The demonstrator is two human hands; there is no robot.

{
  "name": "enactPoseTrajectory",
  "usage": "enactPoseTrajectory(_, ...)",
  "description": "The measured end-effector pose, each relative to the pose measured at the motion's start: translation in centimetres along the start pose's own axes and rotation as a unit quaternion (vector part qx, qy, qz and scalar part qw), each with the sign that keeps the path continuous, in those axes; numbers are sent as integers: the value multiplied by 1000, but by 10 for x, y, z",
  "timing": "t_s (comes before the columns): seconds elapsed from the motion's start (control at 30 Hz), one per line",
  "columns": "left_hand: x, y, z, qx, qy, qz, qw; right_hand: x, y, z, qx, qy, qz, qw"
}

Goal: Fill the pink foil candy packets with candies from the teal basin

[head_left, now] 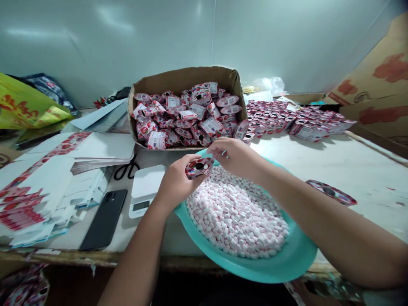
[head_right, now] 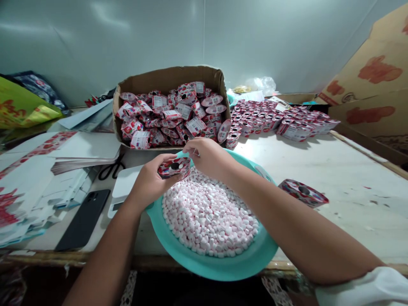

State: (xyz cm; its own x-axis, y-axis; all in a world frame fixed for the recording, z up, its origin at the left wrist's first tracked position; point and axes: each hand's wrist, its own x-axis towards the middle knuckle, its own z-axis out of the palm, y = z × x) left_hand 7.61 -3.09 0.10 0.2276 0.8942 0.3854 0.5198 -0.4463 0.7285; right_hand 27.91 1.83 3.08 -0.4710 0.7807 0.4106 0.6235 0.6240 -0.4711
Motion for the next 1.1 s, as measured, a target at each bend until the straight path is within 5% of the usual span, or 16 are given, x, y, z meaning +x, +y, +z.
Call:
enactPoseTrajectory(0.2,-2,0,0,6,19,4,1000,1,0,-2,7,32,6,999)
enactPoseTrajectory(0.37,-3,1,-4,6,-4,7,1000,-3,-14,-4,36,-57,-98,993)
enactPoseTrajectory(0.5,-3,-1,-5,6,15,3,1000,-5,-14,0,0,-69,-145,987)
enactPoseTrajectory(0.87,-2,-6,-1,-10,39,-4,999,-3,-26,-13,38,37,-56,997)
enactPoseTrajectory(1.0,-1,-13,-24,-68,95,-29,993,-1,-20,-12,46,63,-21,997)
enactPoseTrajectory(1.1,-7,-21,-63,-34,148,-37,988,-4,-10,-6,13,-38,11,999)
